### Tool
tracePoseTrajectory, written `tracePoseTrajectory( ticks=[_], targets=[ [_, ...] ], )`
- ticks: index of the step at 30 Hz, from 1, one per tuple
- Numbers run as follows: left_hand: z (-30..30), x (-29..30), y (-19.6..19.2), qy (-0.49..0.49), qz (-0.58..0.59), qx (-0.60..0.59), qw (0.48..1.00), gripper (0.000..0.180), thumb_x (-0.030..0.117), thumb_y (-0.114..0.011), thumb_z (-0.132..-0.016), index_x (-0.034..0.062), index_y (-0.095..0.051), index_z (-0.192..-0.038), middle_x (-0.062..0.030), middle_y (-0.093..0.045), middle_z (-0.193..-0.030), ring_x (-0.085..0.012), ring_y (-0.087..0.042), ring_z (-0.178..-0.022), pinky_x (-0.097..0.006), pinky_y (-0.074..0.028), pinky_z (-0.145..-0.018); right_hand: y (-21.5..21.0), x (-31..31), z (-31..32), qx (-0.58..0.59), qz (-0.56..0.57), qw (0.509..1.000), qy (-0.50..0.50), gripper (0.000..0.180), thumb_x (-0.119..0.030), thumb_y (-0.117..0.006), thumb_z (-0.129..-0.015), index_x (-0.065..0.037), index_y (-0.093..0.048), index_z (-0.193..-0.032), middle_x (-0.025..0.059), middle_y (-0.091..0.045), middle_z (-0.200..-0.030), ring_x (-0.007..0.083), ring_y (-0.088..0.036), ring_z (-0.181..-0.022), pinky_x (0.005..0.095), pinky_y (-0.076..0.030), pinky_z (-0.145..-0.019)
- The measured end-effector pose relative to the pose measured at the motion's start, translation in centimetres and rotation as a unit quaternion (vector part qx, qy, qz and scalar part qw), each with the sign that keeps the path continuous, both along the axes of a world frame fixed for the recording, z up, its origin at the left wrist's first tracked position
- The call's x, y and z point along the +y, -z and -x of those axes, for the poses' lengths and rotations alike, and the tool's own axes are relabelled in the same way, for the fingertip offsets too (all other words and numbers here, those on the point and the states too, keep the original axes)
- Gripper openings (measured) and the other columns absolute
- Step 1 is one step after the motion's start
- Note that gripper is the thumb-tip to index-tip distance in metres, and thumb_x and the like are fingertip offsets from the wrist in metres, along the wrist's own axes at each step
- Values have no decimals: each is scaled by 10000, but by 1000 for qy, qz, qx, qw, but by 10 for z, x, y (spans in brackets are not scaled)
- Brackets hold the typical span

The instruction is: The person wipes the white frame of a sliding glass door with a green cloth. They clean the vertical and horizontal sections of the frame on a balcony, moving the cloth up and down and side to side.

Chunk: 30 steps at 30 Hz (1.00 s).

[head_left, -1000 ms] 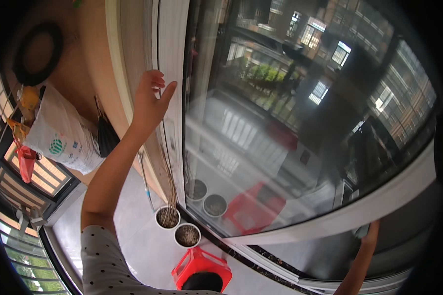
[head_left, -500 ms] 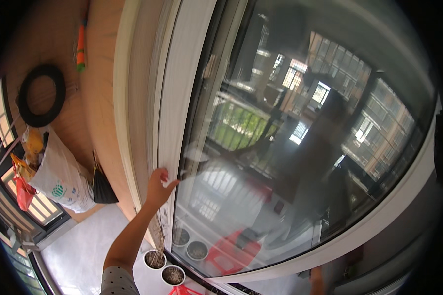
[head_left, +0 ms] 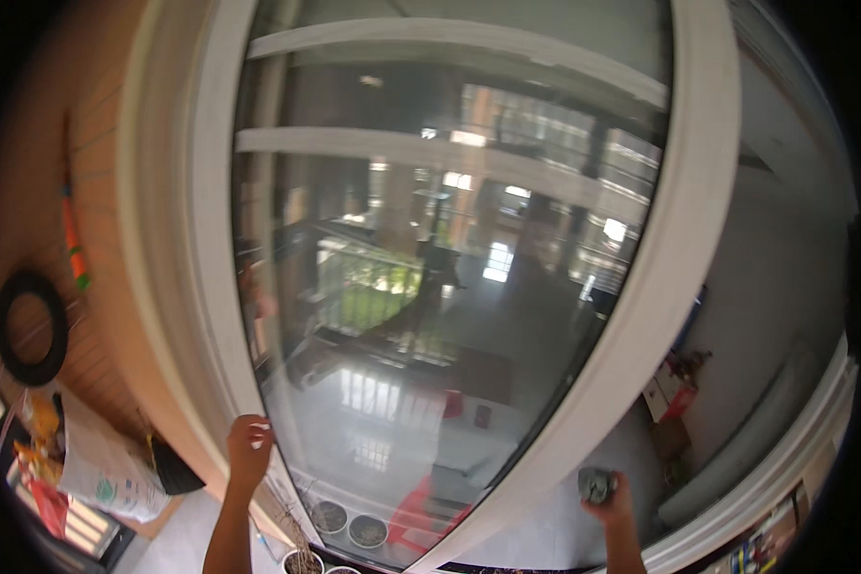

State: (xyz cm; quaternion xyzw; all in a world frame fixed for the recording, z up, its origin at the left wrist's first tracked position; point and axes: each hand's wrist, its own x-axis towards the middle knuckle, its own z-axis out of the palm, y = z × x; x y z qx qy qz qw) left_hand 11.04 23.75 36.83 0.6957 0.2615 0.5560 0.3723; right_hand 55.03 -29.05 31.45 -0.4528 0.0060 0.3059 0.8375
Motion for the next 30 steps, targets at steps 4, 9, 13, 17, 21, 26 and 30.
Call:
tracePoseTrajectory(
  ticks=[4, 9, 13, 17, 21, 26, 30],
  targets=[
    [5, 30, -45, -56, -79, 0, 995, 191, -100, -599, -774, 26, -567, -913, -65, -565, -880, -129, -578, -674, -242, -468, -593, -186, 8, 47, -367, 83, 902, 214, 415, -202, -496, -931, -73, -452, -1323, 63, -540, -1212, 195, -525, -1099, 350, -473, -839],
    [13, 53, -130, -105, -141, 17, 984, 185, -66, -550, -818, 51, -563, -961, -30, -554, -926, -110, -545, -752, -239, -446, -654, -364, 62, 109, -739, 201, 367, 527, 332, 6, -624, -797, -32, -590, -1125, 152, -564, -1185, 295, -532, -1089, 382, -397, -951],
    [-4, 64, -174, -97, -165, -28, 981, 169, -52, -536, -834, 62, -554, -957, -14, -551, -944, -105, -539, -779, -227, -430, -657, -397, 122, 152, -847, 289, 249, 369, 323, -29, -634, -732, -81, -653, -1050, 106, -573, -1216, 317, -507, -1159, 454, -404, -941],
    [3, 69, -200, -95, -190, -23, 977, 156, -54, -519, -837, 60, -548, -940, -23, -544, -922, -113, -535, -775, -224, -420, -655, -358, 163, 145, -891, 243, 178, 341, 320, -65, -593, -780, -85, -635, -1097, 111, -500, -1334, 319, -416, -1284, 482, -383, -934],
    [23, 82, -231, -112, -253, -29, 961, 159, -70, -515, -818, 53, -546, -914, -41, -535, -891, -137, -534, -772, -243, -426, -661, -451, 177, 139, -887, 188, 162, 388, 333, -33, -574, -777, -87, -637, -1099, 108, -524, -1291, 324, -437, -1253, 484, -363, -927],
    [19, 89, -262, -129, -289, -27, 948, 153, -86, -516, -790, 42, -538, -872, -56, -535, -880, -163, -535, -782, -276, -434, -675, -629, 205, 119, -830, 78, 97, 543, 279, -24, -590, -782, -70, -639, -1053, 116, -580, -1149, 338, -495, -1139, 474, -398, -884],
    [33, 93, -282, -157, -317, 9, 935, 142, -88, -516, -778, 27, -529, -860, -83, -520, -862, -201, -533, -780, -295, -432, -674, -720, 205, 124, -834, 77, 97, 537, 211, -52, -581, -811, -59, -640, -1013, 122, -598, -1087, 346, -533, -1040, 423, -448, -830]
  ],
)
